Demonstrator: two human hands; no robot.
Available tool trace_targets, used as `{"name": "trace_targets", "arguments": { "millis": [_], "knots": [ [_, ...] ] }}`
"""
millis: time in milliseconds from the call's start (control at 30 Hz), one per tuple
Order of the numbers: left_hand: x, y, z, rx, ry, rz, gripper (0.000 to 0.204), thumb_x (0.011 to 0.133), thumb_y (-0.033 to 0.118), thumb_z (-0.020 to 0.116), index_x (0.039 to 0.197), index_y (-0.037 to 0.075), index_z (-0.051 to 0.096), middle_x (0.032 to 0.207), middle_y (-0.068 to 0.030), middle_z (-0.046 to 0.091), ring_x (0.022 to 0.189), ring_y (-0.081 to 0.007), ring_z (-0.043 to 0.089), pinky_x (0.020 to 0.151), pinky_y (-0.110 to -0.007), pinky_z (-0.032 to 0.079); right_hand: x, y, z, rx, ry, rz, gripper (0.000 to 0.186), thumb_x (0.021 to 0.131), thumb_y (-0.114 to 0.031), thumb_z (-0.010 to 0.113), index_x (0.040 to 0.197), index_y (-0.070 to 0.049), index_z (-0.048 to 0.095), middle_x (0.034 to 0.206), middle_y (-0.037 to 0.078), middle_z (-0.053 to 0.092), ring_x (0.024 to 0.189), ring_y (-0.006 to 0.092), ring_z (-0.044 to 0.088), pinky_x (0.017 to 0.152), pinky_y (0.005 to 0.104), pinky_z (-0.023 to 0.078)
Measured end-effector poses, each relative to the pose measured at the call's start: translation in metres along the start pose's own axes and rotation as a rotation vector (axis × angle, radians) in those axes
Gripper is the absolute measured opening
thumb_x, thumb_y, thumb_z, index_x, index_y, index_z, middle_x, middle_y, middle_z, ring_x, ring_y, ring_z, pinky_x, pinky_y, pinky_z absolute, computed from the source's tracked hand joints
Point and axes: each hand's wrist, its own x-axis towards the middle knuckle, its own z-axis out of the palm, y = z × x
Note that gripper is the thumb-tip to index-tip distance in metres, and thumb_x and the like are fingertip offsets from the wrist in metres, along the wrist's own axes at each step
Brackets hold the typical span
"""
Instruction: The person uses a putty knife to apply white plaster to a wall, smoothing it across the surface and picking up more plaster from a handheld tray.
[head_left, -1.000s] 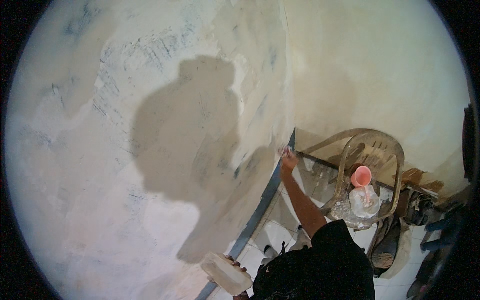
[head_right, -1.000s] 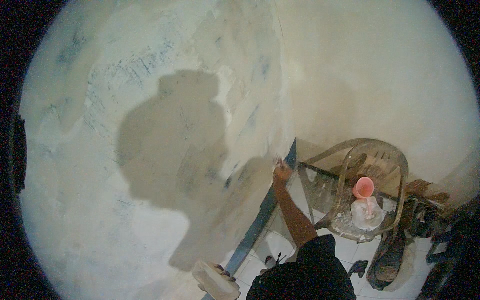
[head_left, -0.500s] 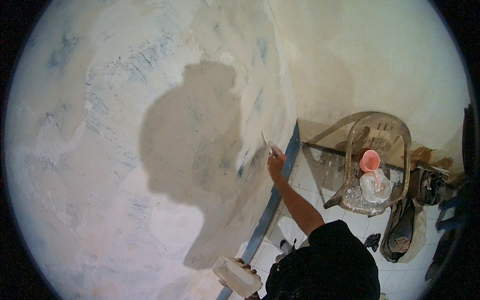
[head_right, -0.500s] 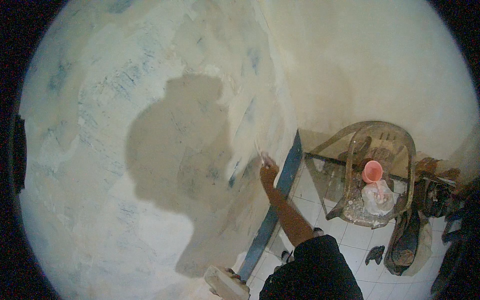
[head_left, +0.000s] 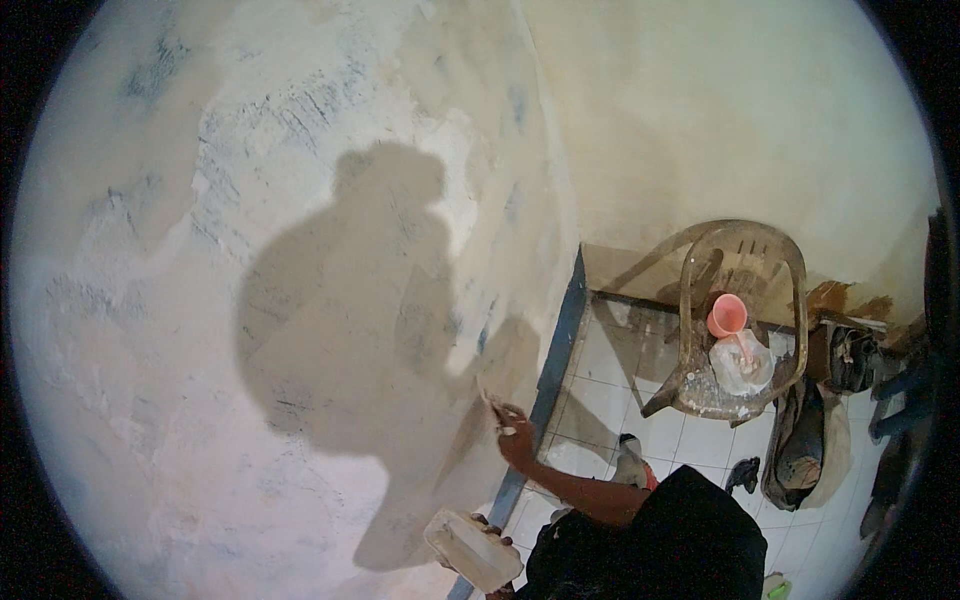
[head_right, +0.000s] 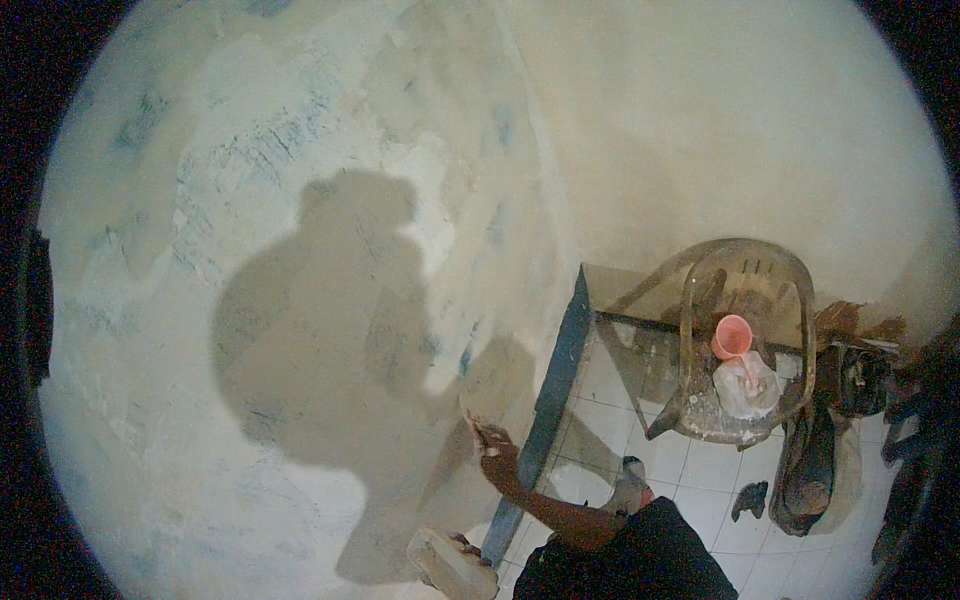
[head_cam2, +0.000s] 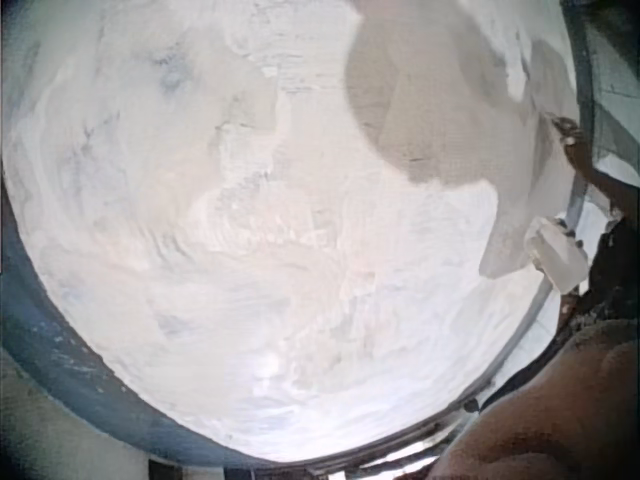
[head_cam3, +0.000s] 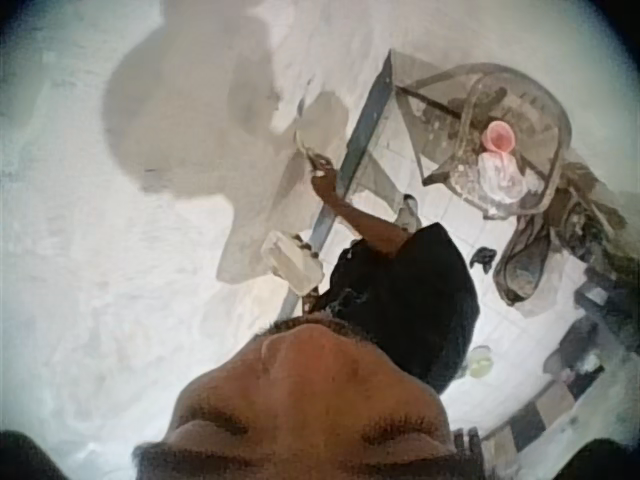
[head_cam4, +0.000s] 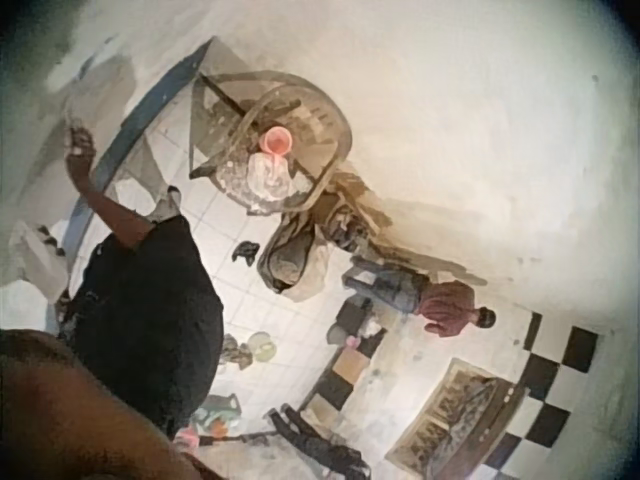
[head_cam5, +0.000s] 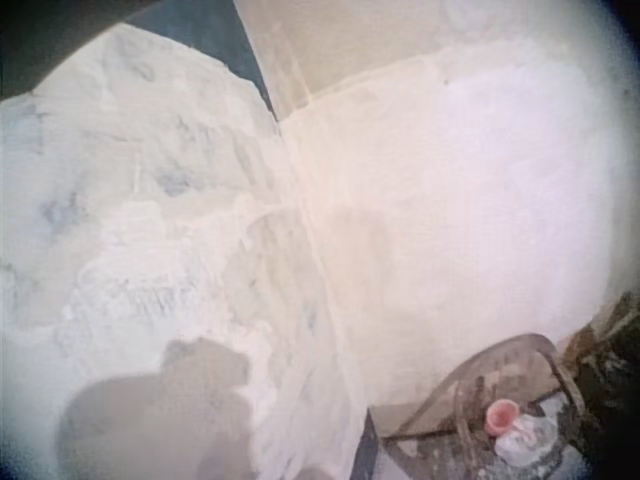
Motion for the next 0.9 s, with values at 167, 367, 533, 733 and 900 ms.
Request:
{"name": "trace_targets", "arguments": {
  "millis": [167, 367, 533, 733, 900],
  "knots": [
    [0.004, 0.008, -0.003, -0.173, -0.098, -0.111, 0.091, 0.065, 0.076, 0.048, 0.126, 0.008, 0.036, 0.105, -0.0147, 0.053, 0.084, -0.0340, 0.055, 0.064, -0.050, 0.046, 0.050, 0.054, -0.056, -0.379, 0.053, 0.317, 0.030, 0.087, -0.009, 0.040, 0.111, -0.003, 0.056, 0.102, 0.018, 0.059, 0.089, 0.0351, 0.057, 0.079, 0.0434, 0.044],
    [0.000, 0.020, -0.006, -0.328, -0.318, -0.323, 0.094, 0.063, 0.069, 0.061, 0.129, 0.009, 0.031, 0.113, -0.0129, 0.048, 0.098, -0.0341, 0.049, 0.076, -0.052, 0.042, 0.163, 0.084, -0.036, -0.144, 0.495, -0.038, 0.041, 0.069, 0.002, 0.049, 0.109, -0.003, 0.059, 0.090, 0.020, 0.060, 0.072, 0.0285, 0.057, 0.066, 0.0361, 0.043],
    [-0.008, 0.027, -0.025, -0.295, -0.318, -0.326, 0.096, 0.060, 0.069, 0.063, 0.129, 0.010, 0.031, 0.113, -0.0126, 0.047, 0.098, -0.0337, 0.048, 0.077, -0.052, 0.041, 0.150, 0.043, 0.006, -0.158, 0.424, -0.160, 0.053, 0.068, -0.001, 0.054, 0.120, -0.008, 0.053, 0.100, 0.017, 0.060, 0.094, 0.0324, 0.056, 0.089, 0.0396, 0.042],
    [-0.011, 0.034, -0.038, -0.292, -0.260, -0.282, 0.098, 0.058, 0.070, 0.064, 0.129, 0.011, 0.030, 0.112, -0.0124, 0.047, 0.098, -0.0330, 0.048, 0.077, -0.052, 0.041, 0.061, -0.030, 0.052, -0.450, 0.362, -0.188, 0.032, 0.060, 0.007, 0.055, 0.091, 0.002, 0.059, 0.084, 0.015, 0.057, 0.081, 0.0316, 0.058, 0.068, 0.0384, 0.048],
    [-0.009, 0.036, -0.037, -0.320, -0.248, -0.261, 0.099, 0.056, 0.071, 0.064, 0.128, 0.011, 0.030, 0.112, -0.0123, 0.047, 0.098, -0.0325, 0.049, 0.077, -0.052, 0.040, -0.016, -0.051, 0.038, -0.457, -0.218, -0.071, 0.053, 0.068, -0.006, 0.052, 0.120, -0.007, 0.050, 0.123, 0.017, 0.049, 0.109, 0.0315, 0.049, 0.086, 0.0445, 0.044]
  ]
}}
